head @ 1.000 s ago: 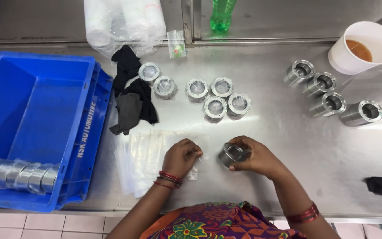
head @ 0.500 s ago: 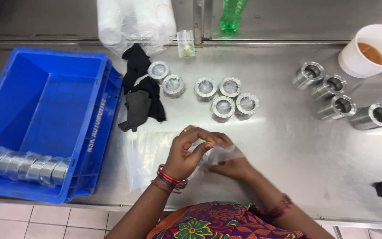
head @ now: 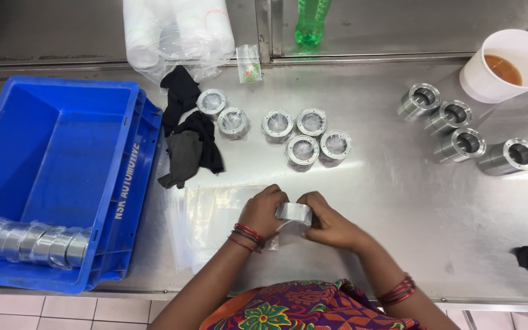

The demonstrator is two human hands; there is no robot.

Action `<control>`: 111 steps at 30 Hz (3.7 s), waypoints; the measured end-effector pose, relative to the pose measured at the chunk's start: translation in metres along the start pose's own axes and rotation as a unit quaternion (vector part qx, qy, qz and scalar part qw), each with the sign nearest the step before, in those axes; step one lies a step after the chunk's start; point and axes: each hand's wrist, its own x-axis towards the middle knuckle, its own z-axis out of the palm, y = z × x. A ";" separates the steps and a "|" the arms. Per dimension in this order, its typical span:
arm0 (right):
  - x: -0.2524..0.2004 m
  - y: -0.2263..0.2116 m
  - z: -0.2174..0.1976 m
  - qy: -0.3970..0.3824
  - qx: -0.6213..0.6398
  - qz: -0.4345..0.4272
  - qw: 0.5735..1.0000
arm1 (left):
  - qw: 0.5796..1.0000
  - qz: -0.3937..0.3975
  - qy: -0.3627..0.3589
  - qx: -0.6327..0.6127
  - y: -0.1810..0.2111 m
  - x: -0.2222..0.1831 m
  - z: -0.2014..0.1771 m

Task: Inspecting, wiping, and packing small cylindrical metal bearings into a bin.

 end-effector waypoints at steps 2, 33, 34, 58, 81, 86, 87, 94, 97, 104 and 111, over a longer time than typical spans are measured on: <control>-0.001 -0.009 -0.008 -0.066 0.099 0.045 0.992 | 1.000 -0.018 -0.010 0.004 -0.002 0.003 0.007; 0.113 0.109 -0.252 0.228 -0.572 0.198 0.763 | 0.996 -0.081 0.035 0.027 0.003 -0.021 0.003; 0.116 0.111 -0.261 0.135 -0.516 0.300 0.791 | 0.996 -0.068 0.049 0.013 -0.001 -0.018 0.005; 0.006 -0.019 -0.027 -0.143 0.174 -0.014 0.974 | 0.947 0.152 0.022 -0.282 0.049 -0.011 -0.057; -0.012 -0.016 -0.007 0.015 -0.004 0.153 0.988 | 0.998 0.023 -0.049 -0.038 0.008 -0.001 0.021; -0.021 -0.021 -0.032 0.197 -0.244 0.165 0.935 | 0.991 -0.110 -0.026 -0.073 0.011 -0.031 -0.029; -0.021 -0.009 -0.039 0.240 -0.313 0.113 0.912 | 0.993 -0.107 0.001 -0.049 -0.006 -0.038 -0.032; 0.035 0.101 -0.194 0.300 -0.410 0.134 0.851 | 0.997 0.066 0.013 0.034 -0.028 -0.027 -0.039; 0.058 0.090 -0.268 0.211 -0.552 0.258 0.765 | 0.994 -0.098 0.001 0.041 -0.015 -0.017 -0.035; 0.020 0.056 -0.207 0.118 -0.497 0.233 0.828 | 0.996 -0.043 0.048 -0.055 -0.028 -0.029 0.000; -0.016 -0.012 -0.104 -0.043 -0.146 0.133 0.979 | 0.963 -0.074 -0.003 -0.261 -0.012 -0.029 0.021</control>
